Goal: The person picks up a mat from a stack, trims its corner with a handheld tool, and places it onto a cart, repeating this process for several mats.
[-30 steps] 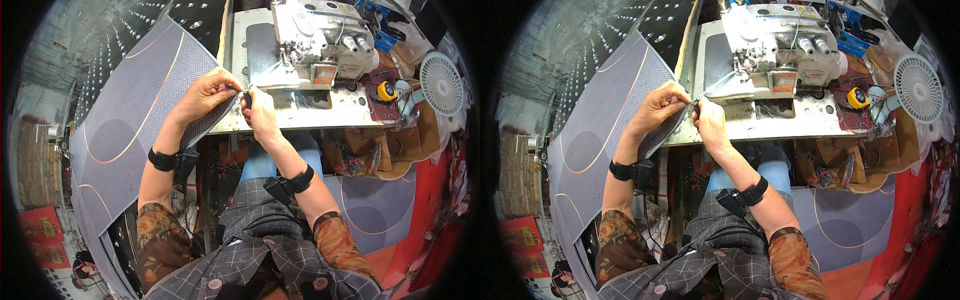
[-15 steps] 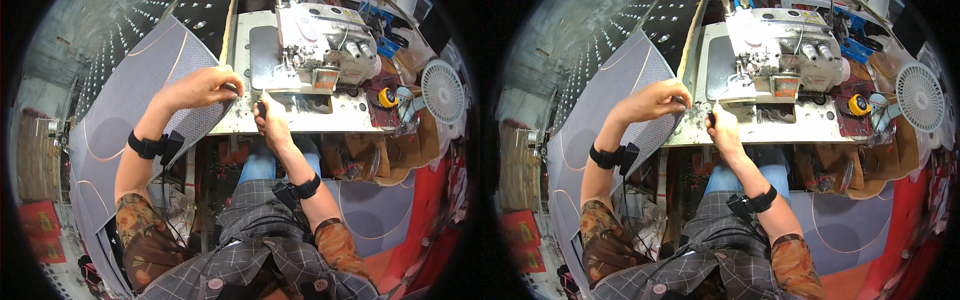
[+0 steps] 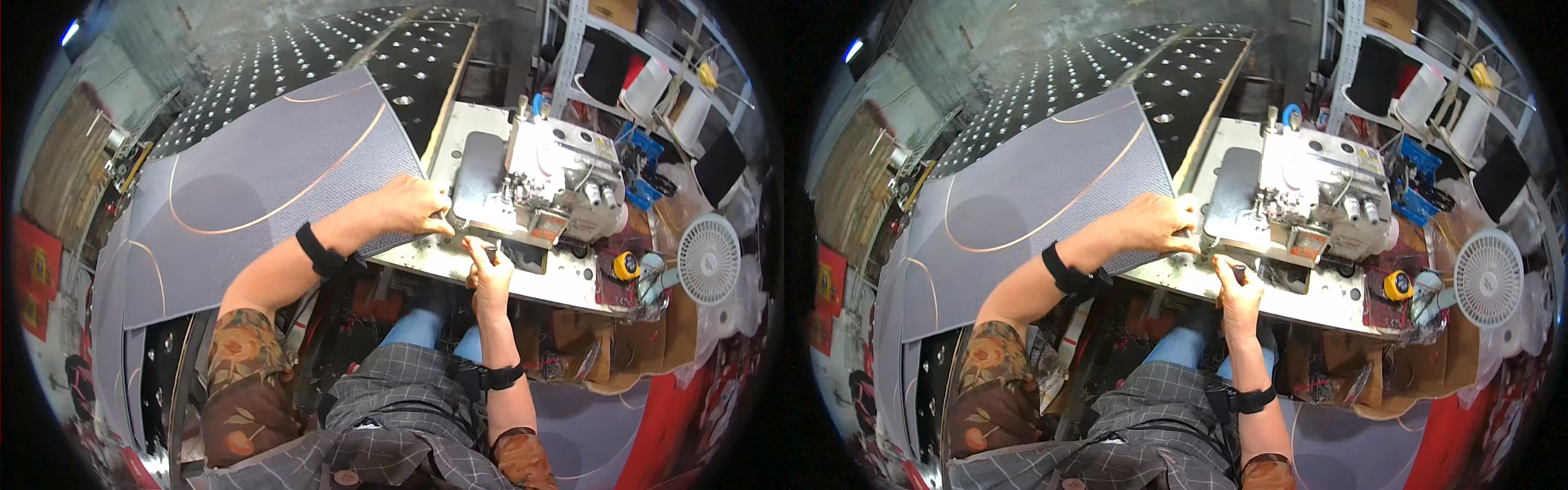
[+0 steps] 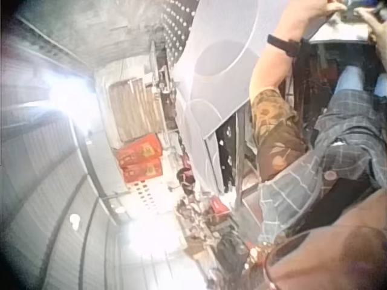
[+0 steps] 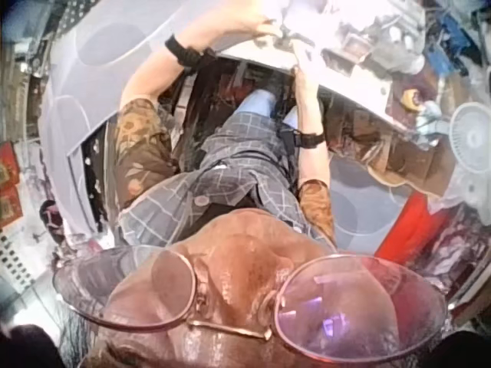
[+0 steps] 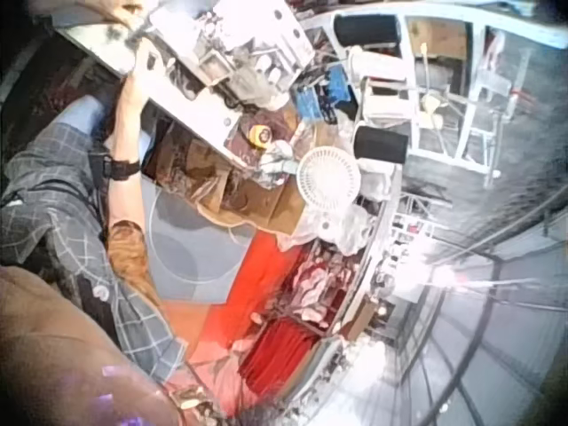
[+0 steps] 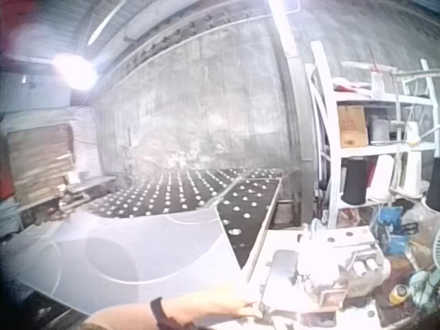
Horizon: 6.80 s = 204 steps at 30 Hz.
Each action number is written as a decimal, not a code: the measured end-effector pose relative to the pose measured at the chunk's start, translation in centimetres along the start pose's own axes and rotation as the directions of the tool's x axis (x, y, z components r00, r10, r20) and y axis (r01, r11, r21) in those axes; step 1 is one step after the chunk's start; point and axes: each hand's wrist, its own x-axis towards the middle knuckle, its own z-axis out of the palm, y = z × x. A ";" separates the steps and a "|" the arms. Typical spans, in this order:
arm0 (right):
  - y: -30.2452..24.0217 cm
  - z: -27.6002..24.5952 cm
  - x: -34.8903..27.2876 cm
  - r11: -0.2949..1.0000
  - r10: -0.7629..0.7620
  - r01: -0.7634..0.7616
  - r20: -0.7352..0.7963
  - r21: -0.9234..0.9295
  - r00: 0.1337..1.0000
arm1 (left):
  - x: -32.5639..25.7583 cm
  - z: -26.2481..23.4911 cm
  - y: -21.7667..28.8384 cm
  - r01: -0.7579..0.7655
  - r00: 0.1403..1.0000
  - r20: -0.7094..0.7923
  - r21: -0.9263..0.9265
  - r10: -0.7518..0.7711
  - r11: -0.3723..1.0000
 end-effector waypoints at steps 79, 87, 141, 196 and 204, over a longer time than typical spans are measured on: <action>0.8 11.2 17.0 0.816 -0.448 0.396 -0.029 -0.422 0.893 | 4.5 -1.0 -9.6 -0.085 0.896 -0.330 -0.784 -0.298 0.614; -0.5 10.9 16.1 0.913 -0.263 0.225 -0.067 -0.341 0.963 | 4.4 -1.2 -9.5 -0.069 0.911 -0.310 -0.766 -0.273 0.639; -2.3 11.8 14.7 0.930 -0.288 0.286 0.026 -0.233 0.957 | 3.1 -3.0 -8.8 -0.099 0.948 -0.246 -0.831 -0.202 0.547; -4.0 10.1 11.6 0.955 -0.256 0.281 0.219 -0.091 0.941 | 1.7 -4.5 -10.1 -0.149 0.960 -0.243 -0.860 -0.137 0.487; -1.2 8.1 10.0 0.948 0.198 -0.288 0.459 0.134 0.866 | 1.1 -4.6 -10.2 -0.044 0.962 -0.171 -0.864 -0.211 0.501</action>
